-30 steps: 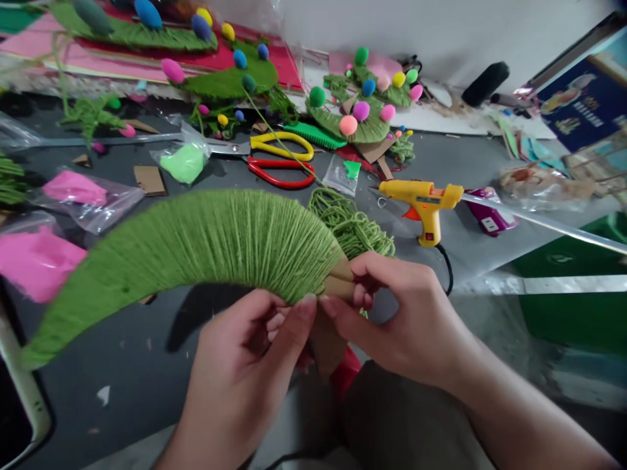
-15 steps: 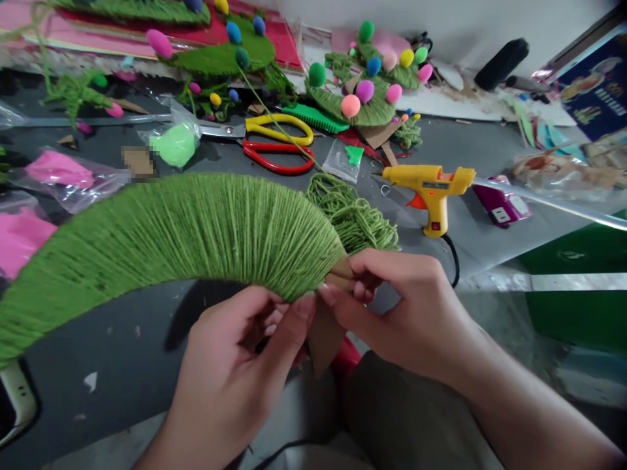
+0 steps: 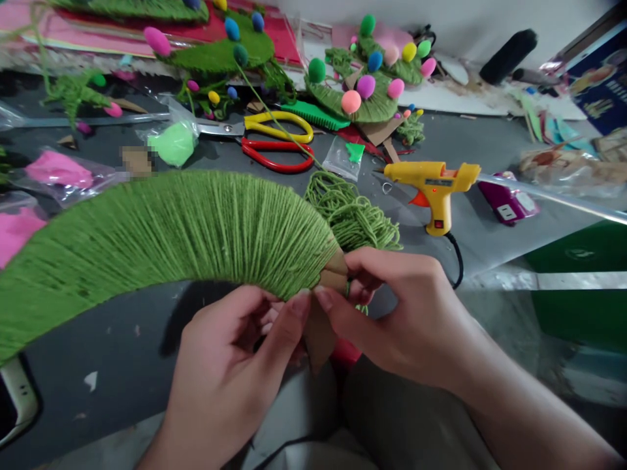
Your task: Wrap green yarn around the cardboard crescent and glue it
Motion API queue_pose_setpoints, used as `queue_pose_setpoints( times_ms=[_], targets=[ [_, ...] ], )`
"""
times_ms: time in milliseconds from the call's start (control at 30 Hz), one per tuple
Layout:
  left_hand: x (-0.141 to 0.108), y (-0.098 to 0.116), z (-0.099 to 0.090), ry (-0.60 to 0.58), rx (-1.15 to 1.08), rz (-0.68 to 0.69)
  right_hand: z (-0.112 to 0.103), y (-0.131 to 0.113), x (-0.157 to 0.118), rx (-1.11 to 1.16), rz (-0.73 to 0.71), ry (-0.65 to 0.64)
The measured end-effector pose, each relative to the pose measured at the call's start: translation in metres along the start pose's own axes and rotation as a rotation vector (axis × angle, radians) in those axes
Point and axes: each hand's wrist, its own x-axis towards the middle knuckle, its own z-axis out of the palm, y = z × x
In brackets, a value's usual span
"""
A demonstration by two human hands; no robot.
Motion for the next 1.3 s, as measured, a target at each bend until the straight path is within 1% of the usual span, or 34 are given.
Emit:
queue_pose_setpoints(
  times_ms=[200, 467, 600, 700, 800, 900, 1033, 1100, 1300],
  targets=[
    [0.000, -0.001, 0.001, -0.004, 0.022, 0.033, 0.002, 0.001, 0.002, -0.044, 0.046, -0.004],
    [0.001, -0.001, 0.000, 0.018, 0.065, 0.044, 0.000, -0.002, 0.003, -0.025, 0.043, 0.009],
    [0.001, 0.003, 0.001, 0.045, 0.024, 0.020, -0.005, 0.001, 0.003, 0.068, -0.007, 0.000],
    [0.001, 0.004, 0.002, 0.071, -0.016, 0.023, -0.008, 0.004, 0.002, 0.159, 0.017, 0.037],
    [0.002, 0.003, 0.000, 0.069, -0.028, 0.015, -0.008, 0.005, 0.001, 0.302, 0.057, 0.023],
    [0.001, 0.002, 0.000, 0.040, -0.045, 0.004, -0.003, 0.002, 0.002, 0.436, 0.062, -0.044],
    [-0.002, 0.006, 0.004, 0.101, -0.113, -0.041, 0.005, -0.003, 0.005, 0.675, 0.055, -0.203],
    [-0.003, 0.008, 0.005, 0.104, -0.131, -0.054, 0.007, -0.004, 0.006, 0.761, 0.056, -0.227],
    [-0.003, 0.010, 0.004, 0.080, -0.083, -0.064, 0.007, -0.003, 0.008, 0.772, 0.073, -0.193]
  ],
)
